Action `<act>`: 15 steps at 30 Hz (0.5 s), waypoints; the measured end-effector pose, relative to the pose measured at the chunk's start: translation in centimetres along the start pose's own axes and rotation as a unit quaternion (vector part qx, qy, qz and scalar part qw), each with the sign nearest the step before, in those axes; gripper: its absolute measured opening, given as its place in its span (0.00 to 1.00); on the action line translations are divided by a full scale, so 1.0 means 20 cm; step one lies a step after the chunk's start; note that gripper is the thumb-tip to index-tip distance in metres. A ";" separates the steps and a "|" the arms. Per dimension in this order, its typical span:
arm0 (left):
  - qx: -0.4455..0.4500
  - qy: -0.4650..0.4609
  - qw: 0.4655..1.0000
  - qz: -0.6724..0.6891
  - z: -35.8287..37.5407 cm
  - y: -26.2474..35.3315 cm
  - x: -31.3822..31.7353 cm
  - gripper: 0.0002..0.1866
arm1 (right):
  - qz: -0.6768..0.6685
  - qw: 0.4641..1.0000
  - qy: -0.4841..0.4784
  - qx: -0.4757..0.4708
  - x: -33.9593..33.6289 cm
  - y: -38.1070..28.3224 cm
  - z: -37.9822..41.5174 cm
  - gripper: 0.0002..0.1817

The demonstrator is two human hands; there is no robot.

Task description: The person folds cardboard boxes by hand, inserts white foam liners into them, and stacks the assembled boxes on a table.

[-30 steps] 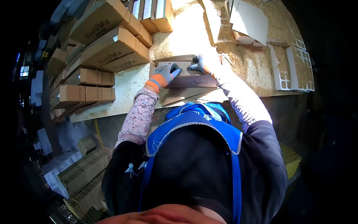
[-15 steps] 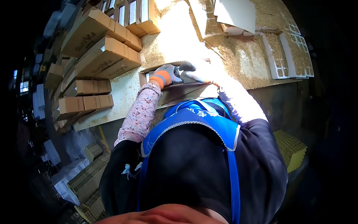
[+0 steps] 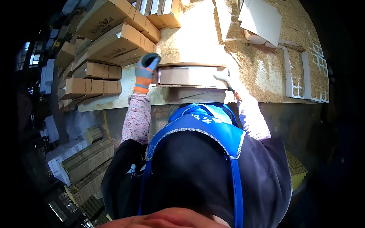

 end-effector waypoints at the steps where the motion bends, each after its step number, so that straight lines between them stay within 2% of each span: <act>1: 0.014 0.025 0.989 0.143 -0.02 -0.18 -0.17 0.15 | -0.013 1.000 0.019 -0.016 0.01 0.07 -0.04 0.35; 2: -0.063 -0.012 0.994 0.091 -0.02 -0.31 -0.29 0.23 | -0.023 0.999 0.036 -0.029 0.02 0.13 -0.07 0.36; 4: -0.230 -0.181 0.946 0.139 0.08 -0.41 -0.19 0.31 | -0.080 0.997 -0.013 0.017 0.04 0.02 -0.05 0.37; 5: -0.286 -0.225 0.928 0.085 0.12 -0.41 -0.11 0.41 | -0.064 0.998 0.004 -0.008 0.06 -0.03 -0.06 0.31; 6: -0.259 -0.309 0.904 -0.142 0.07 -0.51 -0.06 0.46 | -0.107 0.993 -0.033 0.033 0.06 -0.04 -0.02 0.29; 8: -0.295 -0.274 0.914 -0.049 0.03 -0.41 -0.03 0.47 | -0.176 0.976 -0.063 0.115 0.07 0.01 0.01 0.28; 9: -0.293 -0.275 0.915 -0.042 0.03 -0.46 -0.07 0.47 | -0.185 0.974 -0.036 0.128 0.08 0.04 0.06 0.29; 10: -0.267 -0.306 0.913 -0.032 0.04 -0.53 -0.10 0.41 | -0.192 0.972 -0.014 0.138 0.11 0.04 0.12 0.31; 11: -0.242 -0.332 0.911 -0.025 0.04 -0.57 -0.16 0.35 | -0.186 0.978 -0.051 0.083 0.13 -0.04 0.19 0.36; 12: -0.186 -0.295 0.936 0.041 0.04 -0.55 -0.18 0.34 | -0.134 0.989 0.002 0.056 0.13 0.07 0.25 0.38; 13: -0.198 -0.300 0.930 0.077 0.03 -0.57 -0.19 0.36 | -0.129 0.990 -0.009 0.048 0.15 0.07 0.27 0.38; 15: -0.224 -0.347 0.901 0.130 0.04 -0.49 -0.19 0.42 | -0.077 0.986 0.045 0.138 0.18 0.11 0.39 0.44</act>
Point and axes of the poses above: each hand's wrist, its own z-axis away from the middle knuckle, its own x-axis out of the palm, y = z × x, the point moved 4 cm from there along -z, towards the middle knuckle, and after that the axes turned 9 degrees about -y, right-handed, at the moved point
